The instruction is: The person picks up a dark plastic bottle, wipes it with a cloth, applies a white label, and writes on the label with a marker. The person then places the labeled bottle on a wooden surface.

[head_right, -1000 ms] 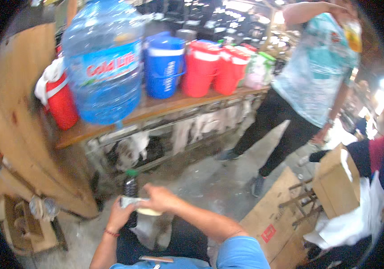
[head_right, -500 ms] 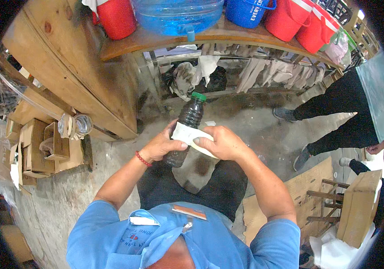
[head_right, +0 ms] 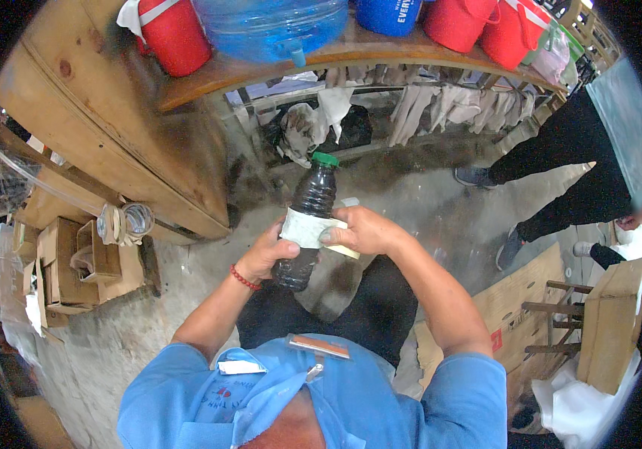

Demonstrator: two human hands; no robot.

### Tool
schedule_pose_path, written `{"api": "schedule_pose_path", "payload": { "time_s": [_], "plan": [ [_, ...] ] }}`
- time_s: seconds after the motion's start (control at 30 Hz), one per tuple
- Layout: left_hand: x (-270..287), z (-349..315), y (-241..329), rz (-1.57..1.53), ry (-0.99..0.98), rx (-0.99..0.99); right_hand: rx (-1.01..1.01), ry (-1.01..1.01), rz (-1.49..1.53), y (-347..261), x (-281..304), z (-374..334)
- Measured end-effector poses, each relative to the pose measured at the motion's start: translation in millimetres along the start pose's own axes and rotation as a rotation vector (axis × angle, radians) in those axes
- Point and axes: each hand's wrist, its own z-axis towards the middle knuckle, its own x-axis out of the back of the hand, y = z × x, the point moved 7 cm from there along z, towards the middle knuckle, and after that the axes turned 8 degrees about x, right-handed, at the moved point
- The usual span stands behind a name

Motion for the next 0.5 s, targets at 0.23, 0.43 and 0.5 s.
{"api": "schedule_pose_path", "payload": {
  "time_s": [0.23,0.43,0.5],
  "plan": [
    [7,8,-12,-0.051,-0.159,0.087,0.044,0.096,0.152,10,1,8],
    [31,15,-5,0.205,-0.091,0.153,0.045,0.110,0.508,9,-8,9],
    [34,21,11,0.458,0.118,-0.076,0.009,0.129,0.636,13,-9,7]
  ]
}}
